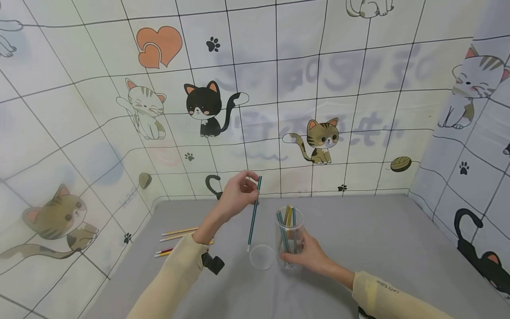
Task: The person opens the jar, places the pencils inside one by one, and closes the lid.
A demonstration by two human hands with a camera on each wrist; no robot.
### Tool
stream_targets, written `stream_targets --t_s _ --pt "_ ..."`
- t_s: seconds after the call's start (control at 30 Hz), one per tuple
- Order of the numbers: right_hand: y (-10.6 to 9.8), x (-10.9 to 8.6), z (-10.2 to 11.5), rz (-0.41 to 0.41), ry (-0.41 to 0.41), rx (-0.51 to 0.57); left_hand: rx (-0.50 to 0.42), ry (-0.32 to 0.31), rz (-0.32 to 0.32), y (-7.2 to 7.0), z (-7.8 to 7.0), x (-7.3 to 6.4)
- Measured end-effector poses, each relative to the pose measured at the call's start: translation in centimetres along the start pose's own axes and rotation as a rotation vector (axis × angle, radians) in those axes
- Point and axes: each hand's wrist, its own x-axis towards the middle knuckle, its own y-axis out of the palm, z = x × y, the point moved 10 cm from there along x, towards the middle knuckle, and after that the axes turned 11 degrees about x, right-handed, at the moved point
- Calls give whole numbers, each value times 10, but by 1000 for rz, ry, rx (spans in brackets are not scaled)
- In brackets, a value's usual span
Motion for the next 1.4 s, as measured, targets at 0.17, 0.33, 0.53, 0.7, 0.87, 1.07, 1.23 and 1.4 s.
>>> stream_targets --t_s 0.17,0.33,0.53,0.7,0.87,1.07,1.23,1.4 --pt "1 -1 1 1 -8 22 -102 -21 -34 -6 -8 5" --pt "0 -1 0 1 1 24 -240 -25 -109 -15 -16 9" --pt "-2 0 -3 -15 12 2 -392 -6 -195 -18 -25 12" --pt "-2 -1 -3 -22 18 0 -460 -2 -257 -17 -26 13" --pt "-2 -1 -3 -19 9 9 -526 33 -295 -15 -30 13" --pt "-2 -1 -3 -15 1 9 -541 17 -264 2 -24 14" --pt "-2 -1 -4 -13 8 6 -492 -4 -229 20 -13 13" --pt "-2 1 -3 -10 14 8 -371 -13 -210 33 -2 9"
